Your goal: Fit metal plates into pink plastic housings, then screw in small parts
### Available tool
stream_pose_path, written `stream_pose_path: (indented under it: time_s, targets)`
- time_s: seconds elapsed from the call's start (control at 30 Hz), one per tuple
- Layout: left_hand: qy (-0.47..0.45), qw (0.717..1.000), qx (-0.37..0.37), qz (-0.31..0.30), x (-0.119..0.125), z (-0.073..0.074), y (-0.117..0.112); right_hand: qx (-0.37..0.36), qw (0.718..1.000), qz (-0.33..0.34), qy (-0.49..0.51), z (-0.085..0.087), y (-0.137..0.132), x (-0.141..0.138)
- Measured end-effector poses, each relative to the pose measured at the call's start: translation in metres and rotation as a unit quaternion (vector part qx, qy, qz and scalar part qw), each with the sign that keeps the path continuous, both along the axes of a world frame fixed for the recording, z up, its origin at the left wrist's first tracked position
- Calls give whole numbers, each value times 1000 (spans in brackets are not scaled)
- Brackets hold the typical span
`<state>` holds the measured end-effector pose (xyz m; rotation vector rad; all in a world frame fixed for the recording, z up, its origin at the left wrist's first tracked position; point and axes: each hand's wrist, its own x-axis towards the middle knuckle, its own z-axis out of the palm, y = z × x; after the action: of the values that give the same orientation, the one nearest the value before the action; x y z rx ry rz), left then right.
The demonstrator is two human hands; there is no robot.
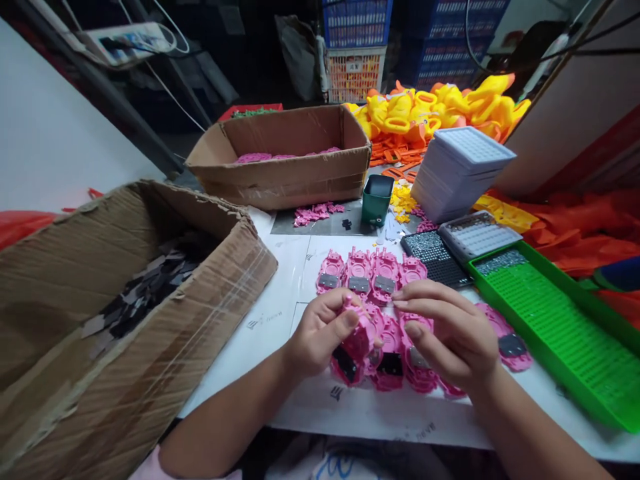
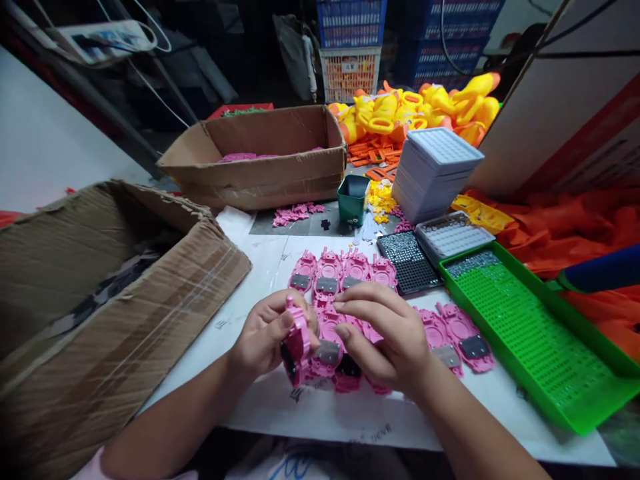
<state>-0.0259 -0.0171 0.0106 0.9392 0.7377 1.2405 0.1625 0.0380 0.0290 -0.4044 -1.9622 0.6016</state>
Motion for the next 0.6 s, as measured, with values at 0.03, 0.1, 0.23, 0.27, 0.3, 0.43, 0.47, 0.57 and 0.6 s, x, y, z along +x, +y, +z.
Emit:
stream_pose_path:
  time_s: [0.03,0.1,0.23,0.27,0.3,0.43,0.47,0.57,0.6]
  targets:
    - [-3,1000,-10,12,-3,2,3,-4,1000,-3,5,-2,2,0]
    - [5,998,-32,62,-12,6,14,-14,1000,-19,17,-6,8,1]
    - [36,974,-70,211,-40,9,47,-60,997,-45,37,4,14,5]
    - [37,965,-65,250,-46,7,54,-79,996,-25,20,11,10,8]
    - [43,961,-69,265,-52,5,60,-92,996,13,-12,18,3,10]
    - [81,951,-98,281,-59,-7,72,-137,935,229,-235,29,-52,21]
    - [88,949,-95,287,-58,-8,72,-190,905,252,-285,21,-68,26]
    - [98,947,-73,299,-53,-8,71,-360,802,313,-360,-27,-108,51]
    - [101,947,-64,297,-51,-7,70,-379,792,305,-368,-49,-117,65]
